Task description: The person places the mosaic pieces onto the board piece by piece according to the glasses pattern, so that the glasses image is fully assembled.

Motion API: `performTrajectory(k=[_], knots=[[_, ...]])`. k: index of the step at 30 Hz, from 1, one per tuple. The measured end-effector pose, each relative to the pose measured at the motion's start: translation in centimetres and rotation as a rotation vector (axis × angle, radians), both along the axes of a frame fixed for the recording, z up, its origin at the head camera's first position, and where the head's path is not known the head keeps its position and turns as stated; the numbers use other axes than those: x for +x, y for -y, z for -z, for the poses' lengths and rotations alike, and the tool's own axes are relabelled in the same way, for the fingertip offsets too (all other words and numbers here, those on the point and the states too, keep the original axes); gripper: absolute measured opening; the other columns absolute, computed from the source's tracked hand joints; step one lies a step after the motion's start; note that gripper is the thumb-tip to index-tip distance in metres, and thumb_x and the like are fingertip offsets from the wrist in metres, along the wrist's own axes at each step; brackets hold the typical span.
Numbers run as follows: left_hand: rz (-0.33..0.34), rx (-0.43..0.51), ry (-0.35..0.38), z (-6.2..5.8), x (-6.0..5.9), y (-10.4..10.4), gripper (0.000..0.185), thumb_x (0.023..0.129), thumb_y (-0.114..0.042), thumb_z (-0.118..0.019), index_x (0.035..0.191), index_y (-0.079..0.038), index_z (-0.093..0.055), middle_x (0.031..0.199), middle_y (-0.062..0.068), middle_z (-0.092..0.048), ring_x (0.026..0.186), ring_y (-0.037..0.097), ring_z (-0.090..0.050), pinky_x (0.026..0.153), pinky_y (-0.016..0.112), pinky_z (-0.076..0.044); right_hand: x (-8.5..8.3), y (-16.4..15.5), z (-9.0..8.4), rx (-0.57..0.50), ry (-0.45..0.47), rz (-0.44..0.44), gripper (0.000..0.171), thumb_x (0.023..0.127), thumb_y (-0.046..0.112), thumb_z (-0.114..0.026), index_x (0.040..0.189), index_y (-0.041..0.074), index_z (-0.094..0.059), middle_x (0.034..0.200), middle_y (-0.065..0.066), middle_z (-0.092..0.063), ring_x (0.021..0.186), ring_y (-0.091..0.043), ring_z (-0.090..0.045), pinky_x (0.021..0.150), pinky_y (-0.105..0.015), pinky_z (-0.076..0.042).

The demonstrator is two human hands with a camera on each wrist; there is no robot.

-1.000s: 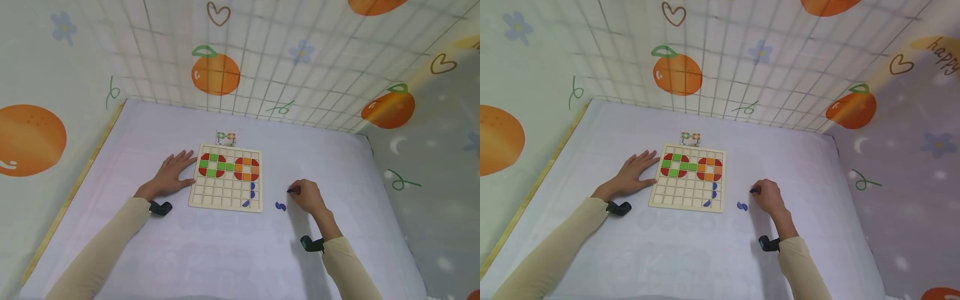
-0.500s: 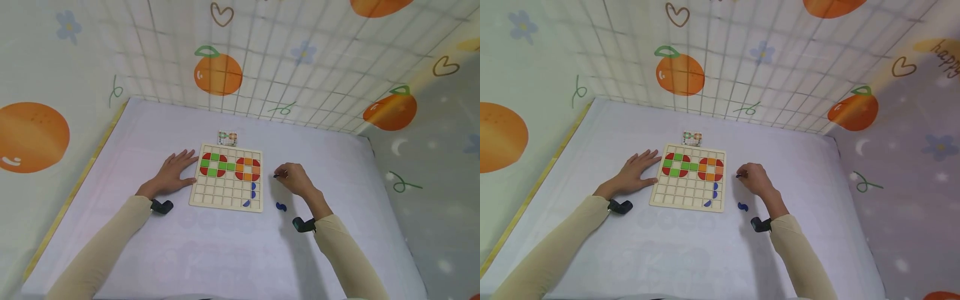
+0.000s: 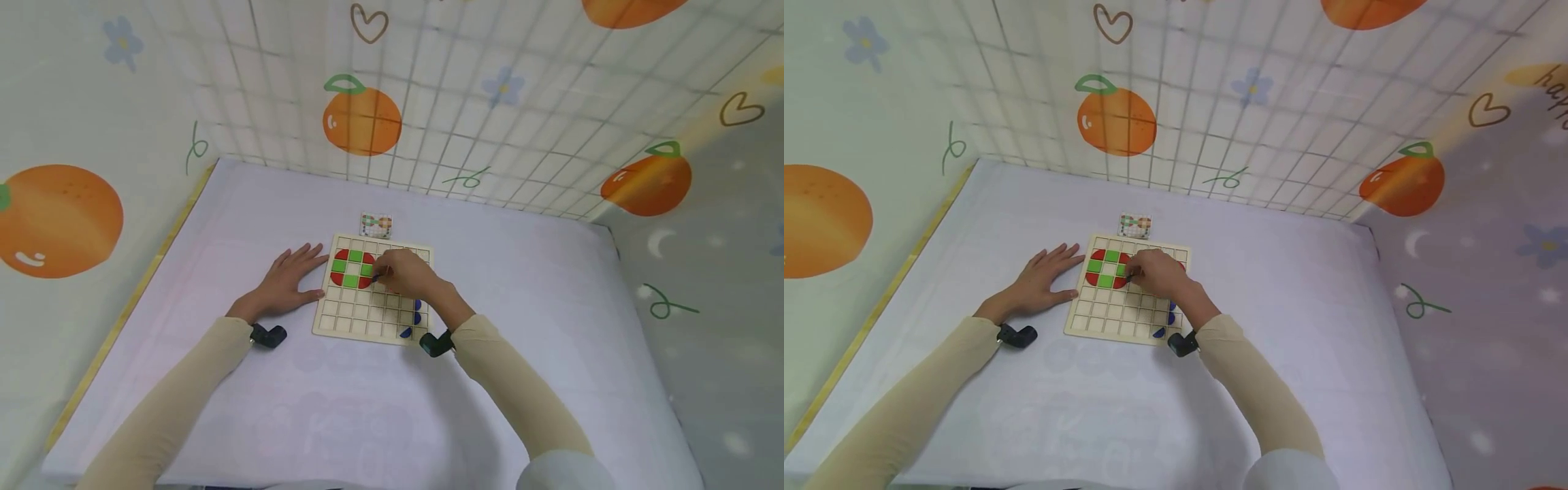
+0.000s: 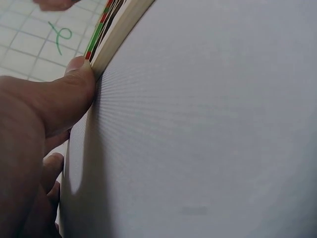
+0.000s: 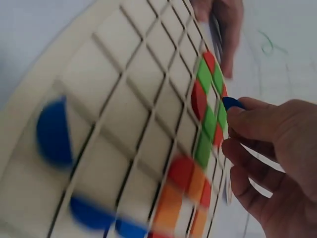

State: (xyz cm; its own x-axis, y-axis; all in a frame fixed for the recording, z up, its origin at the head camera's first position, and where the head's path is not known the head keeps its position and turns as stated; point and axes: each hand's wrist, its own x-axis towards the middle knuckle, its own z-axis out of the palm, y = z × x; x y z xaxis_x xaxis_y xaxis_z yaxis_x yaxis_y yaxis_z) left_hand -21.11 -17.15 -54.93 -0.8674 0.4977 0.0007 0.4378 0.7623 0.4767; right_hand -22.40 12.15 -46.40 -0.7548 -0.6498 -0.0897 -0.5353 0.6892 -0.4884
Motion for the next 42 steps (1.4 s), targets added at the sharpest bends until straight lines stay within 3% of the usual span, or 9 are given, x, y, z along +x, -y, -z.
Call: performTrajectory(k=[7,11,25,35,42], knots=[[0.011,0.005,-0.005,-0.1,-0.1,0.0,0.077,0.091,-0.045,-0.068,0.154,-0.014,-0.035,0.163,0.008,-0.018,0.149,0.028,-0.006,0.118,0.052,0.0,-0.1,4.2,1.1,0.065,0.018,-0.152,0.013,0.091,0.008,-0.071,0.102,0.012,-0.077,0.098,0.005,-0.069,0.091,-0.008,-0.061,0.084,-0.021,-0.05],[0.018,0.018,-0.001,-0.2,-0.1,-0.1,0.078,0.09,-0.043,-0.069,0.154,-0.014,-0.035,0.163,0.007,-0.018,0.149,0.028,-0.006,0.118,0.053,-0.001,0.2,5.6,1.5,0.097,0.033,-0.196,0.014,0.091,0.008,-0.072,0.103,0.013,-0.077,0.099,0.004,-0.069,0.091,-0.008,-0.059,0.085,-0.019,-0.049],[0.031,0.024,-0.032,-0.1,-0.2,0.1,0.075,0.091,-0.041,-0.068,0.153,-0.014,-0.035,0.162,0.008,-0.019,0.149,0.029,-0.007,0.118,0.053,-0.001,-0.1,7.6,2.3,0.082,-0.011,-0.221,0.016,0.094,0.011,-0.068,0.107,0.014,-0.077,0.1,0.007,-0.07,0.094,-0.005,-0.059,0.088,-0.015,-0.047],[0.024,0.01,-0.024,-0.3,0.1,0.1,0.077,0.091,-0.043,-0.069,0.153,-0.014,-0.035,0.162,0.008,-0.019,0.149,0.03,-0.008,0.118,0.055,-0.002,0.9,7.5,2.6,0.132,-0.165,-0.267,0.022,0.093,0.018,-0.071,0.113,0.014,-0.076,0.104,0.003,-0.071,0.094,-0.008,-0.063,0.092,-0.017,-0.048],[0.025,0.01,-0.021,-0.4,0.1,0.1,0.077,0.09,-0.042,-0.07,0.153,-0.014,-0.036,0.163,0.008,-0.018,0.149,0.03,-0.008,0.118,0.054,-0.002,0.7,7.5,2.6,0.179,-0.185,-0.316,0.019,0.095,0.015,-0.067,0.113,0.014,-0.074,0.104,0.002,-0.066,0.094,-0.009,-0.06,0.09,-0.016,-0.047]])
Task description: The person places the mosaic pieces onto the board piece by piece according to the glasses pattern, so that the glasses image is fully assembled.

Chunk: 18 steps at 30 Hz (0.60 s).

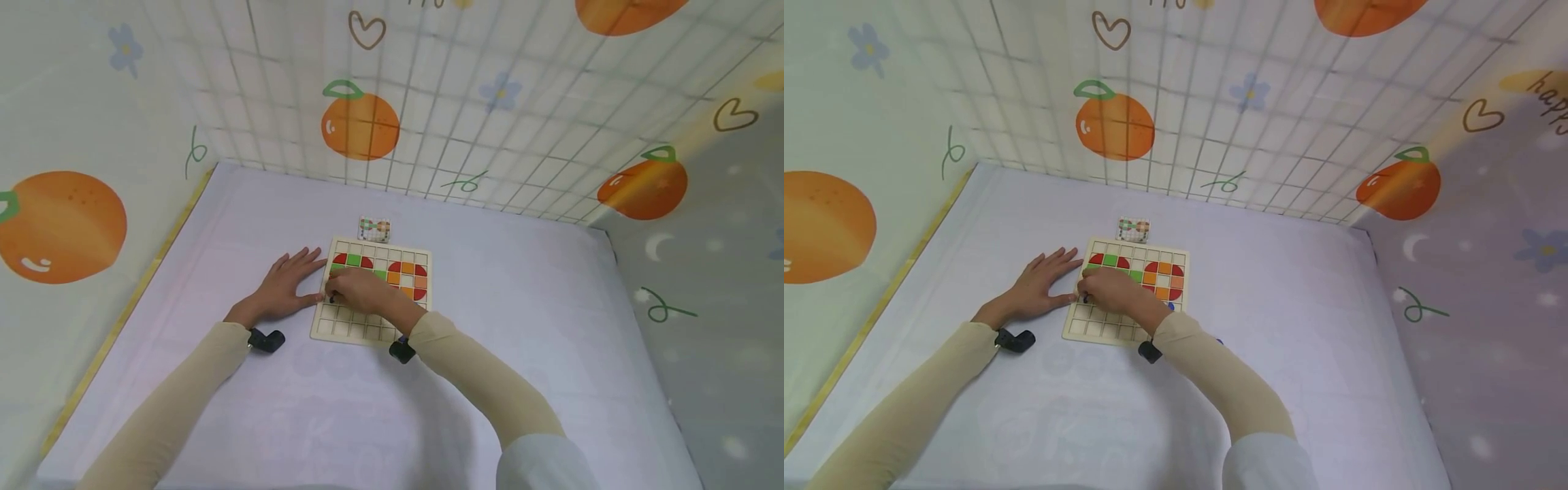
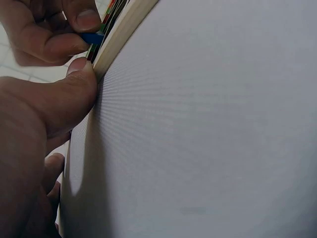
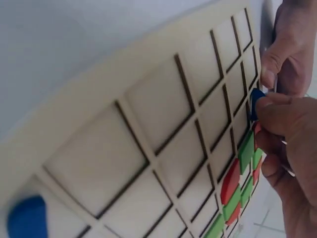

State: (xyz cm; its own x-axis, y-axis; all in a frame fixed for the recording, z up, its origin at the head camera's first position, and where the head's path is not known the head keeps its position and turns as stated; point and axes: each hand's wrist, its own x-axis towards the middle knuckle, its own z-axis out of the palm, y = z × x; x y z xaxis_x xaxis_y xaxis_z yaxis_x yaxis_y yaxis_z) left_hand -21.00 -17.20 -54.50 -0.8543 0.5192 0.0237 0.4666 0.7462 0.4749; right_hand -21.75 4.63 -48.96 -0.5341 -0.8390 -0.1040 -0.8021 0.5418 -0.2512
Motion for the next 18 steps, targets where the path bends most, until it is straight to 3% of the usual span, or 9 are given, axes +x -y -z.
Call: performTrajectory(k=[8,18], knots=[[-0.003,0.005,-0.006,0.17,-0.01,0.19,0.077,0.09,-0.042,-0.07,0.153,-0.013,-0.036,0.163,0.008,-0.019,0.149,0.029,-0.007,0.118,0.054,-0.001,-0.07,0.66,-0.11,0.005,-0.054,-0.048,0.021,0.095,0.019,-0.068,0.115,0.016,-0.076,0.106,0.001,-0.067,0.092,-0.01,-0.06,0.09,-0.014,-0.047],[0.005,0.009,-0.007,0.05,-0.01,0.2,0.077,0.09,-0.04,-0.071,0.153,-0.013,-0.036,0.162,0.009,-0.019,0.149,0.031,-0.008,0.117,0.055,-0.002,0.2,0.47,-0.3,0.005,0.014,-0.059,0.023,0.096,0.02,-0.067,0.116,0.014,-0.075,0.11,0.001,-0.065,0.093,-0.011,-0.059,0.091,-0.015,-0.047]])
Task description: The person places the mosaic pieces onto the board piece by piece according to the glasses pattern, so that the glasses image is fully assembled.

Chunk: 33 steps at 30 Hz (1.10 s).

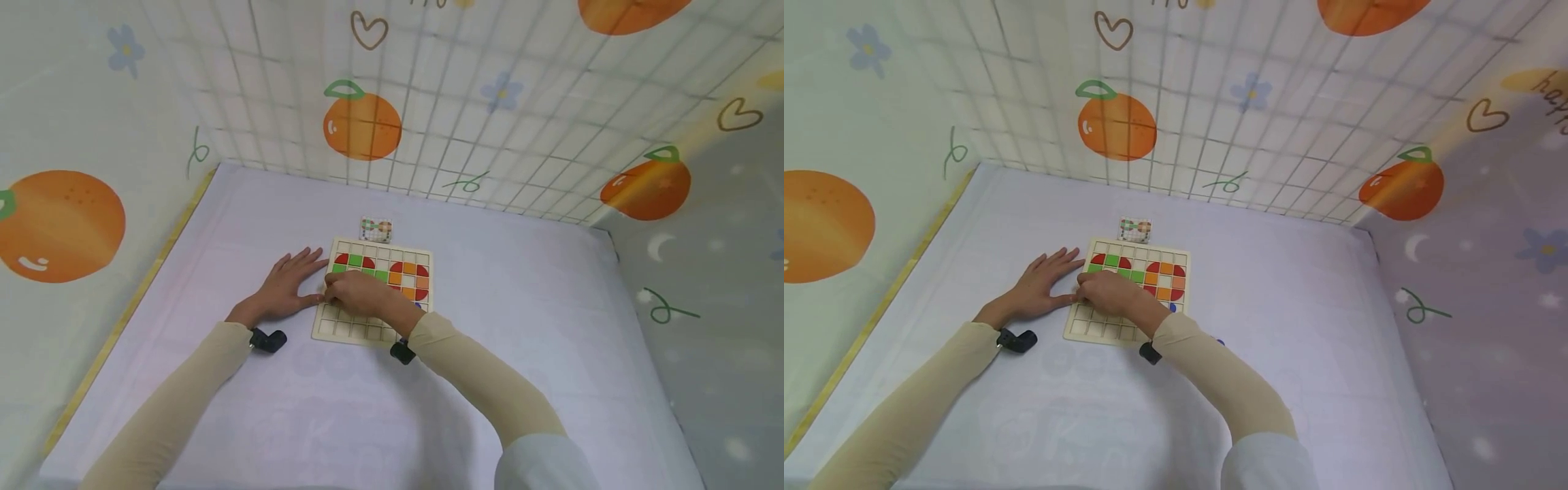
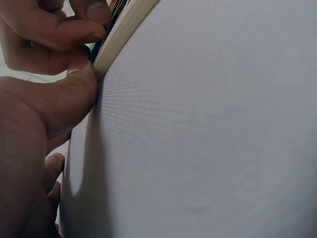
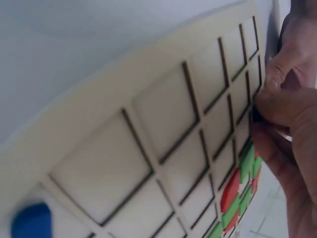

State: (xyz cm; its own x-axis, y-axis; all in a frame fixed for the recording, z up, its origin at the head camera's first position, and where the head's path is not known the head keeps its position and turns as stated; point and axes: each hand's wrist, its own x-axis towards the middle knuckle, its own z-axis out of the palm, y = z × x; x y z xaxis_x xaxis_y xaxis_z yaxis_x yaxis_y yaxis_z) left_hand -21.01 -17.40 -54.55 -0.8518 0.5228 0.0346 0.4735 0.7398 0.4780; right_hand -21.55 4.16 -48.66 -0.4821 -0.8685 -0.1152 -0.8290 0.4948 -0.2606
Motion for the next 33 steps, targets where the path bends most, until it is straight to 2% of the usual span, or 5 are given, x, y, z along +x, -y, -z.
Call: performTrajectory(k=[12,18,23,27,33], knots=[[-0.011,-0.01,0.004,0.3,-0.1,-0.1,0.077,0.089,-0.041,-0.071,0.153,-0.014,-0.037,0.162,0.009,-0.019,0.149,0.03,-0.008,0.118,0.055,-0.002,0.3,-0.3,-0.1,0.019,-0.006,0.005,0.023,0.096,0.022,-0.067,0.116,0.016,-0.075,0.109,0.001,-0.065,0.092,-0.011,-0.058,0.088,-0.015,-0.047],[-0.014,-0.016,0.022,0.2,-0.1,-0.3,0.077,0.09,-0.042,-0.07,0.154,-0.014,-0.035,0.163,0.008,-0.018,0.149,0.03,-0.007,0.118,0.055,-0.001,0.1,-0.8,0.0,-0.06,0.071,0.053,0.018,0.094,0.013,-0.068,0.11,0.013,-0.077,0.106,0.002,-0.068,0.094,-0.01,-0.059,0.088,-0.014,-0.047],[-0.02,-0.021,0.02,0.0,0.1,-0.1,0.077,0.091,-0.043,-0.069,0.153,-0.014,-0.035,0.163,0.008,-0.018,0.149,0.03,-0.007,0.118,0.054,-0.001,0.8,-1.4,-0.4,-0.126,0.068,0.095,0.017,0.094,0.01,-0.068,0.109,0.01,-0.076,0.11,-0.001,-0.067,0.096,-0.012,-0.061,0.088,-0.015,-0.048],[-0.03,-0.031,0.015,0.2,0.2,-0.2,0.078,0.091,-0.044,-0.069,0.154,-0.015,-0.035,0.163,0.008,-0.017,0.149,0.03,-0.006,0.118,0.053,0.0,1.4,-3.3,-1.0,-0.185,0.043,0.144,0.017,0.092,0.01,-0.07,0.107,0.008,-0.077,0.104,0.0,-0.066,0.089,-0.01,-0.062,0.079,-0.014,-0.05],[-0.045,-0.04,0.033,0.1,0.0,-0.3,0.079,0.091,-0.044,-0.068,0.155,-0.016,-0.033,0.163,0.006,-0.015,0.15,0.027,-0.003,0.119,0.051,0.001,2.0,-8.9,-1.1,-0.218,0.024,0.274,0.013,0.089,0.01,-0.073,0.101,0.009,-0.078,0.094,0.003,-0.067,0.078,-0.009,-0.061,0.067,-0.018,-0.051]])
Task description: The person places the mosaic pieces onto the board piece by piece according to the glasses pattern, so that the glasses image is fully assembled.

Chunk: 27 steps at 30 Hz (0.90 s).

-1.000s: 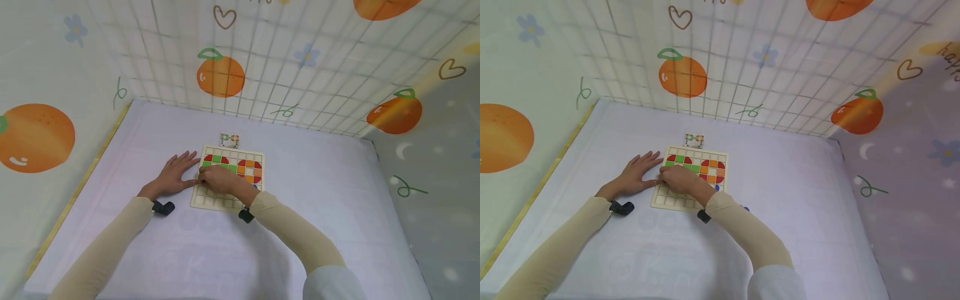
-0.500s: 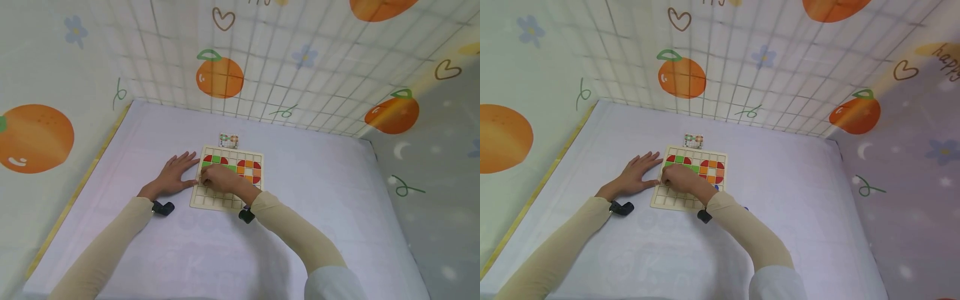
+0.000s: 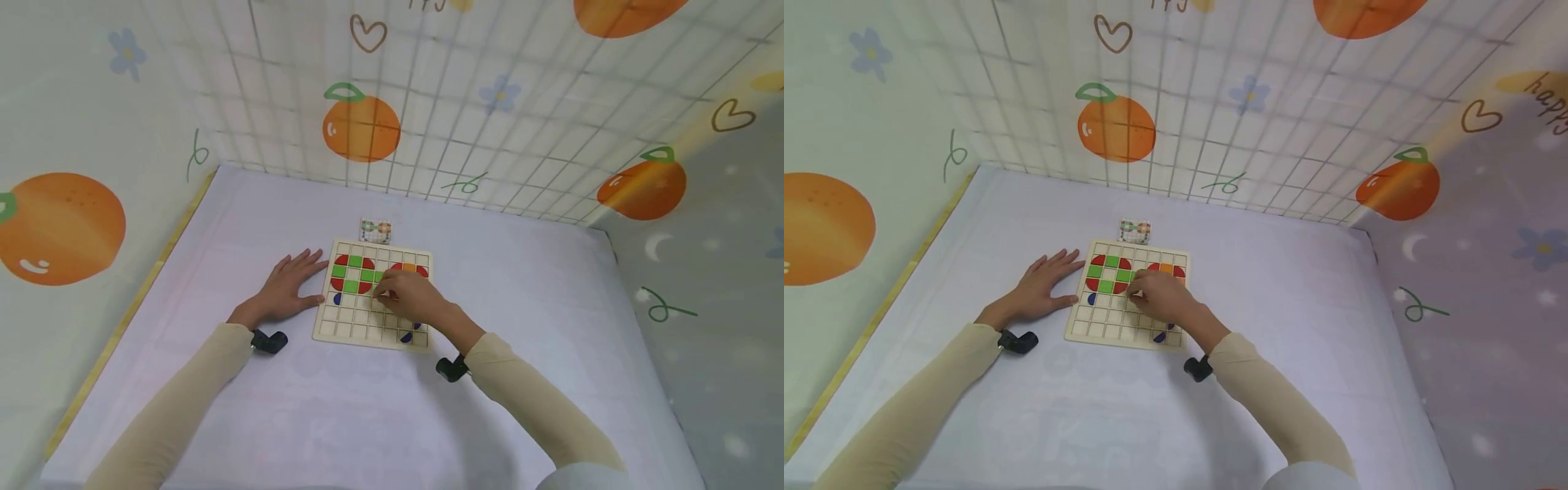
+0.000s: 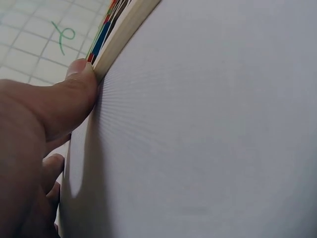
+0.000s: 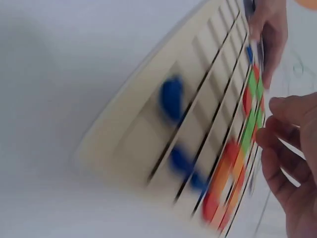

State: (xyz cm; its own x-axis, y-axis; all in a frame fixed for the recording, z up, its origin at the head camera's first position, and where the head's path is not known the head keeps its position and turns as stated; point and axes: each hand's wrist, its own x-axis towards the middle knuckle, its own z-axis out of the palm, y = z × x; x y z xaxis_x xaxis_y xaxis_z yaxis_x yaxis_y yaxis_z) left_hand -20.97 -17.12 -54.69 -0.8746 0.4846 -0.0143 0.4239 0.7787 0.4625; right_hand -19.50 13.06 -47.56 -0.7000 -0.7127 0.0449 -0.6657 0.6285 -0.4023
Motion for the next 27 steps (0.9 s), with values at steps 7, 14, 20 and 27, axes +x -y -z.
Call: performTrajectory(k=[7,14,20,27], knots=[[0.004,0.014,0.025,-0.5,0.0,0.3,0.078,0.09,-0.036,-0.072,0.155,-0.016,-0.033,0.164,0.006,-0.015,0.15,0.027,-0.001,0.119,0.051,0.002,1.6,-6.4,0.3,0.097,0.109,0.207,0.018,0.087,0.019,-0.077,0.104,0.014,-0.078,0.091,0.008,-0.066,0.081,-0.009,-0.059,0.069,-0.021,-0.052],[0.009,0.015,0.066,-0.1,0.0,0.2,0.081,0.088,-0.035,-0.074,0.156,-0.019,-0.031,0.164,0.003,-0.011,0.15,0.024,0.002,0.119,0.048,0.005,4.2,-10.9,0.6,0.213,0.221,0.328,0.032,0.079,0.027,-0.085,0.107,0.014,-0.076,0.092,0.008,-0.068,0.08,-0.011,-0.059,0.07,-0.024,-0.053],[0.013,0.02,0.063,-0.1,-0.2,0.1,0.083,0.087,-0.035,-0.075,0.155,-0.019,-0.032,0.164,0.003,-0.012,0.15,0.024,0.002,0.119,0.049,0.004,6.0,-13.2,1.7,0.176,0.261,0.326,0.028,0.075,0.016,-0.087,0.101,0.012,-0.076,0.082,0.009,-0.064,0.073,-0.01,-0.055,0.064,-0.023,-0.052],[0.018,0.019,0.037,0.0,-0.1,0.0,0.082,0.086,-0.036,-0.075,0.154,-0.016,-0.034,0.164,0.006,-0.014,0.15,0.025,0.0,0.119,0.05,0.002,6.8,-13.8,2.1,0.106,0.28,0.335,0.024,0.075,0.006,-0.086,0.095,0.011,-0.075,0.082,0.008,-0.065,0.072,-0.009,-0.056,0.064,-0.022,-0.053]])
